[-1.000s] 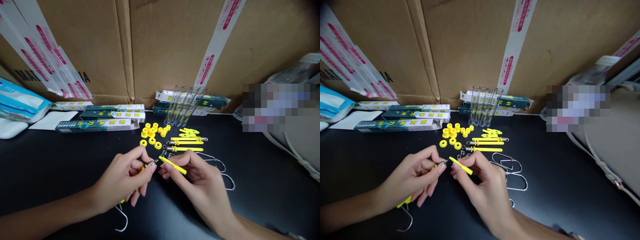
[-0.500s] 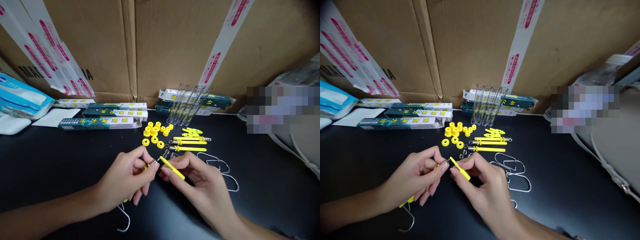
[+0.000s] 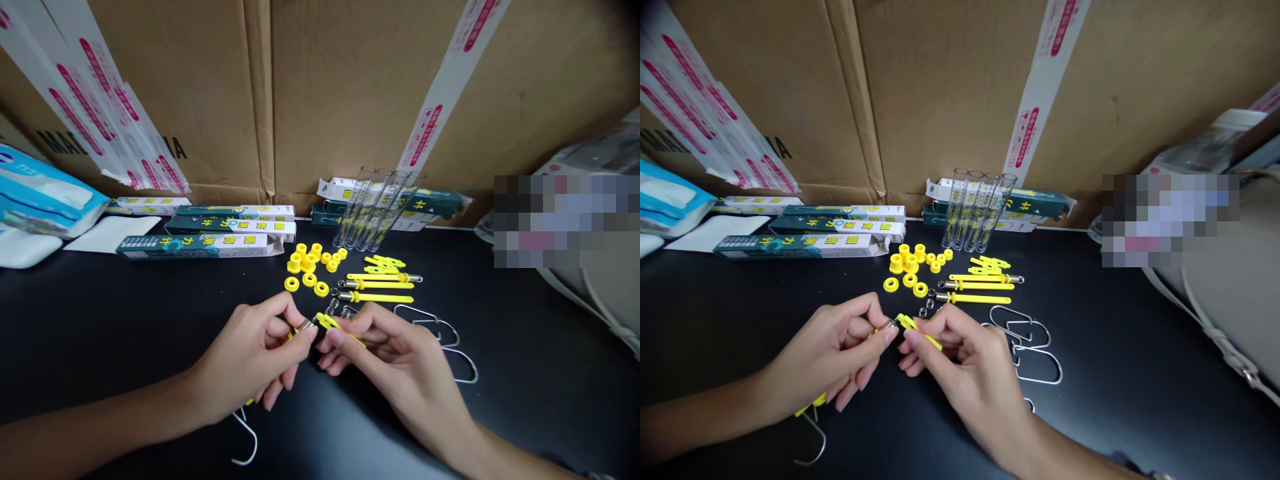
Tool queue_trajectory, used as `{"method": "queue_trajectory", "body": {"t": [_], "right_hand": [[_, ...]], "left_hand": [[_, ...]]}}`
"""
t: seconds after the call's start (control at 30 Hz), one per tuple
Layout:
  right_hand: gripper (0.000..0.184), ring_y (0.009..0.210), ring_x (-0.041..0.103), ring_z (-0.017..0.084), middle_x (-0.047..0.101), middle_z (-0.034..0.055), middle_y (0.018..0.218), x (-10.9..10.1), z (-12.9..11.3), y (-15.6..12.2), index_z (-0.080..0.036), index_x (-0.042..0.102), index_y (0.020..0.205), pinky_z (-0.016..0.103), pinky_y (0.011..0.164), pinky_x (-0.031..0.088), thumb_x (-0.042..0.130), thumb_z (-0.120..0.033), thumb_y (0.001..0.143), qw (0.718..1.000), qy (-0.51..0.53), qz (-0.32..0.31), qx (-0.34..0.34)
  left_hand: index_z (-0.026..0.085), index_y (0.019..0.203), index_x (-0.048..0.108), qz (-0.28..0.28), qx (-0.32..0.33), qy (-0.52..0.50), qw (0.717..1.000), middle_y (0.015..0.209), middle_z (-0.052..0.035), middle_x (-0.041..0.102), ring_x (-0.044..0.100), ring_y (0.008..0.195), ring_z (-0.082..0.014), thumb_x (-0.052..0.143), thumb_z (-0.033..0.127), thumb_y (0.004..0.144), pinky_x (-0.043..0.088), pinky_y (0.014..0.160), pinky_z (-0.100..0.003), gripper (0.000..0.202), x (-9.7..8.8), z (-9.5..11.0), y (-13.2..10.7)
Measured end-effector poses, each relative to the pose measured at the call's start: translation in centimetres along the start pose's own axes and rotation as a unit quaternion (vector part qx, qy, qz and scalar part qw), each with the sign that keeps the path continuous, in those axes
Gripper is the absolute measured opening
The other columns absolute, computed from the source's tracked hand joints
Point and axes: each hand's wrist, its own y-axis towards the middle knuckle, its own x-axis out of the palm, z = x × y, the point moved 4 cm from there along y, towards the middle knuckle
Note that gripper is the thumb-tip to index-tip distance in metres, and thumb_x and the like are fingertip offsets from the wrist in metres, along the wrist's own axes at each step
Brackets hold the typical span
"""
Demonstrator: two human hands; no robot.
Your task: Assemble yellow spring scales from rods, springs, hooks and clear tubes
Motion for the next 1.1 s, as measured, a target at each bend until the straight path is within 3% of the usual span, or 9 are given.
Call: {"method": "queue_trajectory", "body": {"t": [0.4,0.8,1.1], "right_hand": [[0.019,0.063,0.074,0.015,0.076,0.0001,0.070,-0.25,0.07,-0.24,-0.022,0.065,0.076,0.023,0.063,0.060,0.069,-0.029,0.094,0.989,-0.138,0.013,-0.052],[0.024,0.065,0.074,0.015,0.076,0.0037,0.074,0.15,0.50,0.27,-0.018,0.062,0.076,0.026,0.063,0.064,0.071,-0.034,0.092,0.997,0.048,-0.030,0.056],[0.026,0.064,0.073,0.015,0.075,0.0034,0.074,0.17,0.57,0.27,-0.018,0.062,0.075,0.026,0.063,0.062,0.072,-0.036,0.091,0.996,0.037,-0.047,0.067]], "left_hand": [[0.023,0.075,0.042,0.013,-0.003,-0.004,1.000,0.042,0.0113,0.052,0.040,0.025,-0.0056,0.059,0.036,0.092,0.026,0.025,-0.010,0.027,0.06,-0.29,0.03],[0.023,0.070,0.041,0.031,-0.011,0.021,0.999,0.034,0.0116,0.045,0.038,0.023,-0.0068,0.061,0.037,0.088,0.021,0.026,-0.011,0.031,0.23,0.10,0.12],[0.024,0.070,0.040,0.014,-0.015,0.003,1.000,0.035,0.0117,0.045,0.038,0.023,-0.0066,0.060,0.038,0.089,0.020,0.027,-0.011,0.031,0.19,-0.11,0.13]]}}
